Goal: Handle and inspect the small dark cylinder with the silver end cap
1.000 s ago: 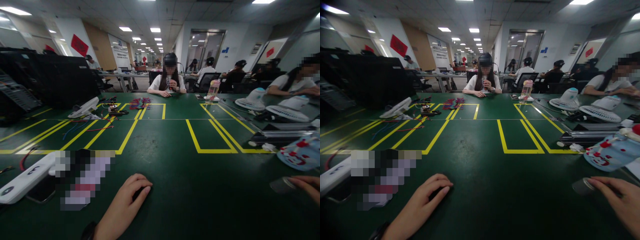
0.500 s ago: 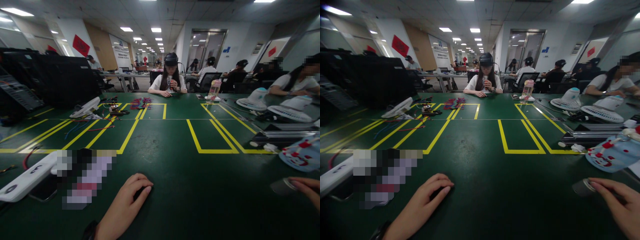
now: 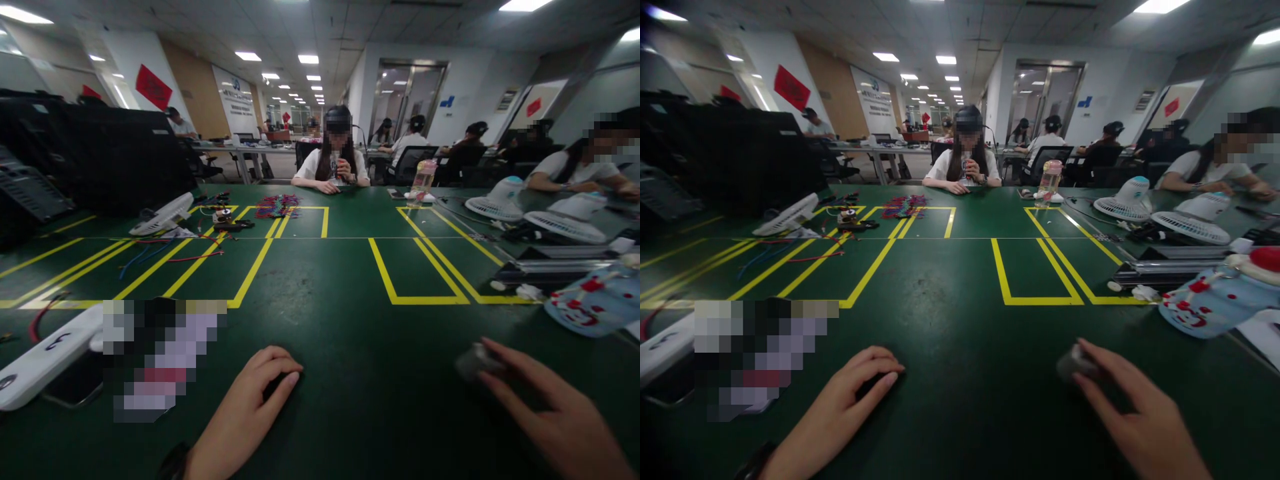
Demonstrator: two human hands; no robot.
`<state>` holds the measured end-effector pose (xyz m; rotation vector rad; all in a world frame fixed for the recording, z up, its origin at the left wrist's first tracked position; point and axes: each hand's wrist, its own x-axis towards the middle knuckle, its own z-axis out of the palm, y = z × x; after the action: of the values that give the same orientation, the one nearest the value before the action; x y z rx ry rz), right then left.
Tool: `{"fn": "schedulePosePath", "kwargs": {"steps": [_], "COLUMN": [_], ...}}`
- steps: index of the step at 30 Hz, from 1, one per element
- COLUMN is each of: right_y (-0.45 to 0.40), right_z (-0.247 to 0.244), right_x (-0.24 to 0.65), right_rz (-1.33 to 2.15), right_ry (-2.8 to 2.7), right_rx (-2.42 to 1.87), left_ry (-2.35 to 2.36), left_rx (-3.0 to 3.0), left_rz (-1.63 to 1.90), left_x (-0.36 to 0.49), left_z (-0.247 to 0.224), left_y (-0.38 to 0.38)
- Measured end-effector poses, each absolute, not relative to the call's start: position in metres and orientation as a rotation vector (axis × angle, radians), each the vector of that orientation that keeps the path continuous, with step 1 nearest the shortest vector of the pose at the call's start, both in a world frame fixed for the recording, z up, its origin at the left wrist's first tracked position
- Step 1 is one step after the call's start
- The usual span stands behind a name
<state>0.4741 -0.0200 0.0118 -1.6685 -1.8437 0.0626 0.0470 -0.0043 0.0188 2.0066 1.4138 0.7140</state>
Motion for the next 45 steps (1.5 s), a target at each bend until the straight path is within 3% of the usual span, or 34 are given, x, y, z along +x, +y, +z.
{"fn": "schedulePosePath", "kwargs": {"steps": [6, 14, 24, 32, 38, 45], "right_y": [-0.015, -0.008, -0.007, -0.007, -0.007, -0.007], "right_z": [0.018, -0.001, 0.007, 0.009, 0.008, -0.004], "right_x": [0.329, 0.309, 0.309, 0.311, 0.375, 0.566], "right_rz": [0.49, 0.841, 0.763, 0.679, 0.429, 0.186], "right_ry": [-2.329, -2.081, -2.142, -2.182, -2.002, -1.296], "right_rx": [-1.129, -1.271, -1.183, -1.137, -1.533, -2.301], "left_ry": [1.417, 1.348, 1.196, 1.331, 1.267, 1.4], "left_rx": [2.011, 2.099, 2.047, 2.219, 2.057, 1.941], "left_rz": [0.715, 0.772, 0.981, 0.661, 0.739, 0.732], "left_x": [0.042, 0.079, 0.102, 0.098, 0.075, 0.031], "left_z": [0.013, 0.034, 0.045, 0.017, 0.022, 0.01], "left_y": [-0.005, -0.009, 0.001, 0.007, 0.004, -0.005]}}
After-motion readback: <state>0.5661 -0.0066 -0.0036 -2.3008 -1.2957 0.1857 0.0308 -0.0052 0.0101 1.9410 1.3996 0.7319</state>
